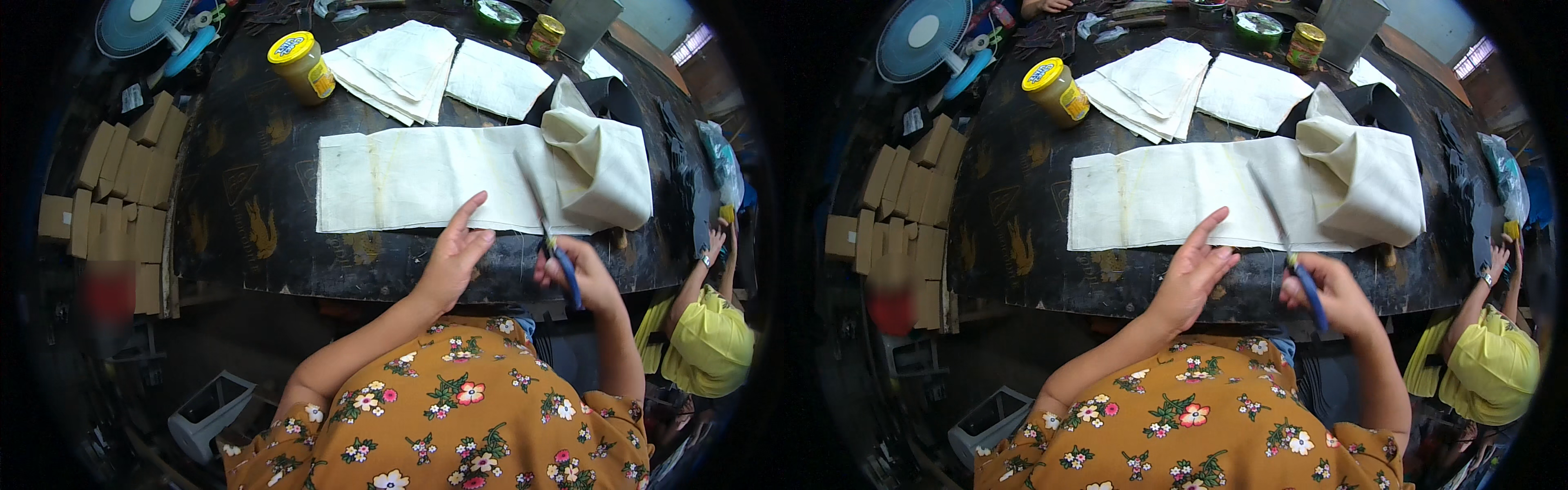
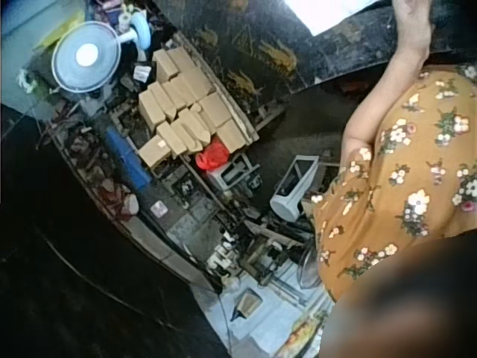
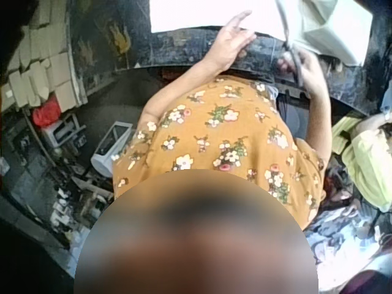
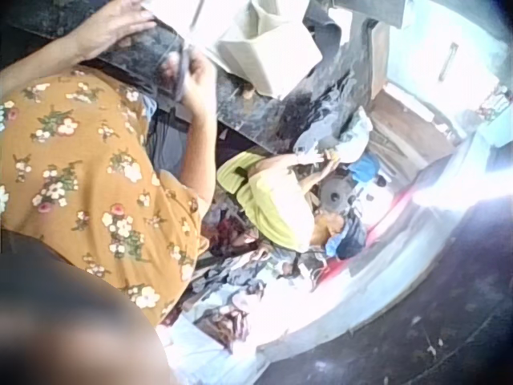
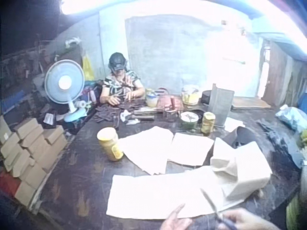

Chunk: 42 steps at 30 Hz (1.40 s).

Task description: The person unfolds a stack of white fabric on a worktable and uses scissors to cut the fabric into multiple rectangular pieces. The person repeatedly aligns, cuts, and separates the fabric pieces throughout the clip.

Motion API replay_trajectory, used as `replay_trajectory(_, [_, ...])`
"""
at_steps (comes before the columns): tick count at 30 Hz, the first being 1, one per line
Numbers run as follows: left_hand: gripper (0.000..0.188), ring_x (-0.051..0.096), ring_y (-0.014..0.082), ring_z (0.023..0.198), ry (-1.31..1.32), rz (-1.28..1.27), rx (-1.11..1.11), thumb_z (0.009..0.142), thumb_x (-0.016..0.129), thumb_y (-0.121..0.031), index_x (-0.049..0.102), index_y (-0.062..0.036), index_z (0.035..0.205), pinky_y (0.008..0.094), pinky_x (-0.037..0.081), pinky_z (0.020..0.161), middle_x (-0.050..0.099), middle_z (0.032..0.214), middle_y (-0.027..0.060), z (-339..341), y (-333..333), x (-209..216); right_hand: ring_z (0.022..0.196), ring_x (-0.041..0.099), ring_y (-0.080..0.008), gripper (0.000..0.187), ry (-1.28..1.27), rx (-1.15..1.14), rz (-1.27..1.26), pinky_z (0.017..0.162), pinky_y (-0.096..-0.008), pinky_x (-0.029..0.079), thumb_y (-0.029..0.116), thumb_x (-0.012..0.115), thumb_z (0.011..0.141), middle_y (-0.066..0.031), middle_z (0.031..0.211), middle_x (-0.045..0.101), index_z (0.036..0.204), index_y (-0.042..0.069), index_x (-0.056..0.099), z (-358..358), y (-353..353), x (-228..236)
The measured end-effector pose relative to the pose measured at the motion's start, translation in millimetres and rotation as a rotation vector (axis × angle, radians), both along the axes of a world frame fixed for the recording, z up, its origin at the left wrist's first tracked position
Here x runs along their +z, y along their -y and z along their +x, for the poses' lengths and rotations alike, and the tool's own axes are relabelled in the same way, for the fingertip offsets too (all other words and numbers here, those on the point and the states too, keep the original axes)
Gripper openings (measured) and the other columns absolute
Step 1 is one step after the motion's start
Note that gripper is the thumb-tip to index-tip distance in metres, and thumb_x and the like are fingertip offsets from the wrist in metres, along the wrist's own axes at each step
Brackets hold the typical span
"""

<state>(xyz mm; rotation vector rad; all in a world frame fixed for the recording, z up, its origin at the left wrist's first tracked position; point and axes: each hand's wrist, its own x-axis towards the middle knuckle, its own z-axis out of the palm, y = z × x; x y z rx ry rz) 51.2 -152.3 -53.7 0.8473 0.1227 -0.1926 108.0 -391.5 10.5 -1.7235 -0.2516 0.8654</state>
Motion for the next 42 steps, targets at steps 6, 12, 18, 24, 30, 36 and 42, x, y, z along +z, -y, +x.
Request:
replay_trajectory(6, [0.048,0.060,0.0044,0.085,-0.040,0.117,0.254,0.100,0.062,-0.002,0.049,0.0027,0.147,0.0205,0.051,0.076,0.067,0.116,0.0086,26,18,-17,0.083,0.063,-0.0152,0.034,-0.412,0.007,0.092,0.077,-0.0303,0.053,0.035,0.060,0.104,-0.0063,0.090,0.064,0.100,0.001,0.061,-60,25,-12])
replay_trajectory(12, [0.051,0.065,0.0066,0.087,0.031,0.201,0.389,0.097,0.065,0.001,0.049,0.0035,0.145,0.0232,0.057,0.082,0.066,0.125,0.0091,21,12,-18,0.088,0.062,-0.0125,0.035,-0.439,-0.098,0.190,0.080,-0.0292,0.051,0.036,0.055,0.106,-0.0054,0.095,0.064,0.105,0.002,0.060,-73,6,-23])
replay_trajectory(18, [0.050,0.066,0.0070,0.089,0.071,0.273,0.399,0.097,0.065,0.001,0.049,0.0054,0.144,0.0235,0.057,0.083,0.062,0.136,0.0114,17,10,-10,0.077,0.060,-0.0102,0.032,-0.359,-0.171,0.129,0.072,-0.0270,0.052,0.036,0.059,0.105,-0.0026,0.085,0.061,0.096,0.005,0.058,-67,-37,-23])
replay_trajectory(24, [0.050,0.067,0.0072,0.089,0.094,0.265,0.406,0.097,0.065,0.001,0.049,0.0062,0.144,0.0219,0.057,0.081,0.060,0.141,0.0125,17,8,-11,0.068,0.058,-0.0076,0.028,-0.269,-0.219,-0.005,0.065,-0.0255,0.051,0.030,0.067,0.101,0.0009,0.073,0.058,0.089,0.006,0.058,-69,-46,-22])
replay_trajectory(30, [0.051,0.067,0.0060,0.087,0.098,0.248,0.409,0.097,0.064,0.002,0.049,0.0055,0.145,0.0200,0.056,0.077,0.060,0.141,0.0126,15,7,-8,0.066,0.057,-0.0076,0.026,-0.260,-0.191,-0.019,0.062,-0.0243,0.049,0.028,0.069,0.099,0.0016,0.072,0.058,0.089,0.007,0.059,-59,-50,-18])
replay_trajectory(36, [0.051,0.064,0.0034,0.084,0.118,0.225,0.379,0.097,0.063,0.003,0.049,0.0041,0.146,0.0183,0.054,0.073,0.061,0.140,0.0118,10,6,-6,0.064,0.055,-0.0076,0.025,-0.222,-0.158,0.084,0.060,-0.0236,0.047,0.027,0.069,0.099,0.0014,0.072,0.057,0.088,0.007,0.057,-38,-62,-15])
replay_trajectory(42, [0.051,0.065,0.0041,0.086,0.143,0.288,0.374,0.098,0.063,0.003,0.048,0.0034,0.147,0.0190,0.055,0.076,0.064,0.132,0.0094,8,3,-6,0.065,0.055,-0.0091,0.028,-0.283,-0.160,-0.035,0.060,-0.0247,0.042,0.030,0.069,0.096,-0.0001,0.067,0.057,0.084,0.008,0.057,-34,-64,-2])
